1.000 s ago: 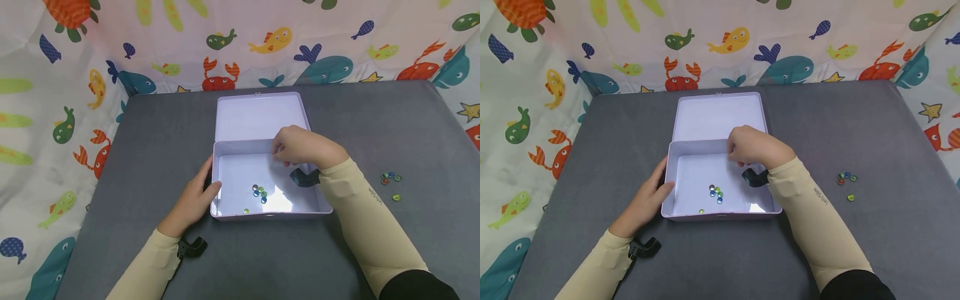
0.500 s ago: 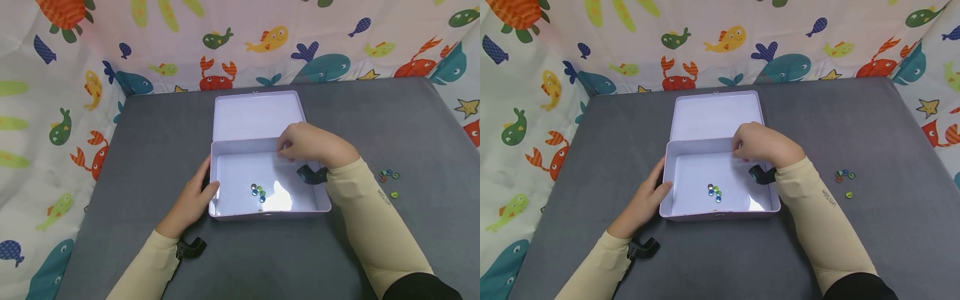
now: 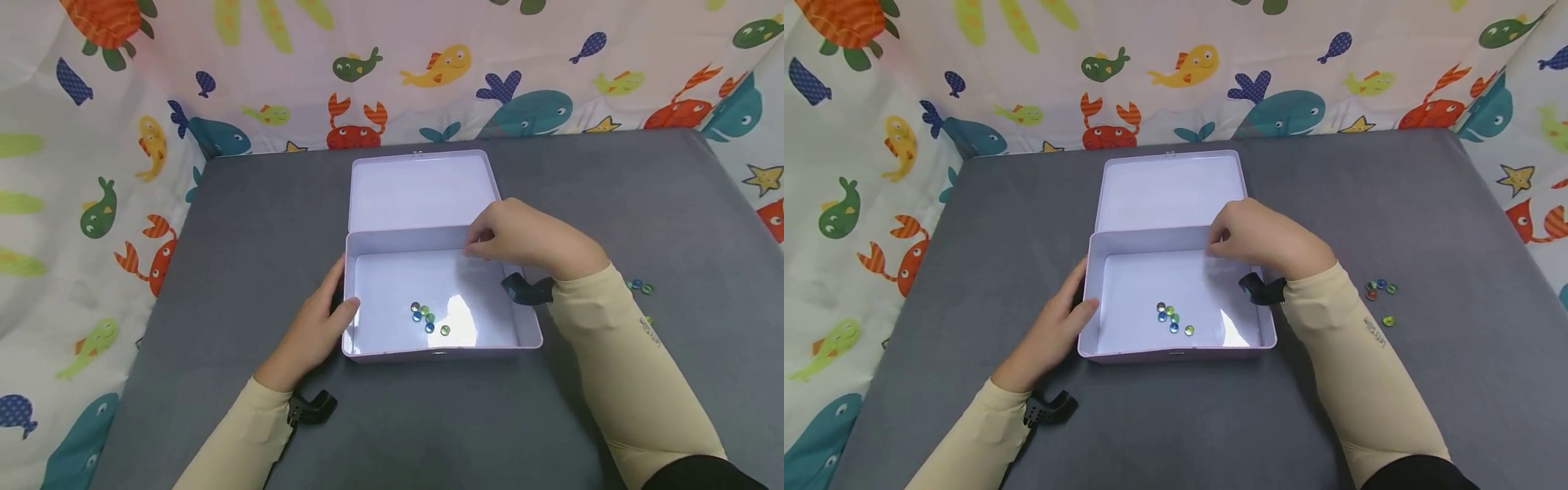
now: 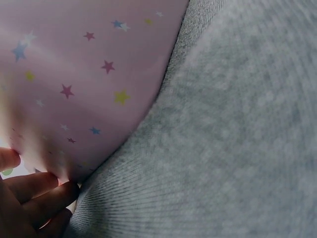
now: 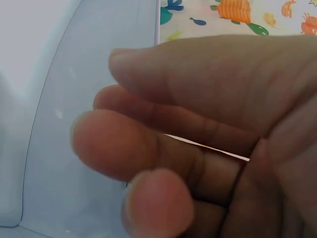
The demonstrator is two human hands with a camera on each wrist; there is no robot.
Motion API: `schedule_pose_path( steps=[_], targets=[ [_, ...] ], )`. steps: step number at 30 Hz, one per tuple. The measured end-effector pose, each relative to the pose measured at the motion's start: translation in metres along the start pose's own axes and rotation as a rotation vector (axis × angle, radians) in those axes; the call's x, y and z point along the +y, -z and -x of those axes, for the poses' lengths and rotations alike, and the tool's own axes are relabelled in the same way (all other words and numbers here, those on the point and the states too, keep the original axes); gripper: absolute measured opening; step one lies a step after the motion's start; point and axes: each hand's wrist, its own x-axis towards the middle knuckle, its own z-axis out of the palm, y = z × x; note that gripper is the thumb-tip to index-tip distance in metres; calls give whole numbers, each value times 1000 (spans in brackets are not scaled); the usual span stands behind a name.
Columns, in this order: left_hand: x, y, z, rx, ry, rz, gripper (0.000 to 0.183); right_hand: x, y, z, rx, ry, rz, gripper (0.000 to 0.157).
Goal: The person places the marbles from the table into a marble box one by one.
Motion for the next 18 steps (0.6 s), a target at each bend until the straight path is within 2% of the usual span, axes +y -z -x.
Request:
schedule_pose_path(
  steps=[7,14,18],
  targets=[
    [0,-1,0,-2,-9,8,73,6,2,4,37,10,-2,13],
    [-1,-1,-1,3,-19,-2,74,21,6,13,76,59,-25,13],
    [0,0,0,6,-18,-7,74,26,9,19,96,53,-17,12]
  ],
)
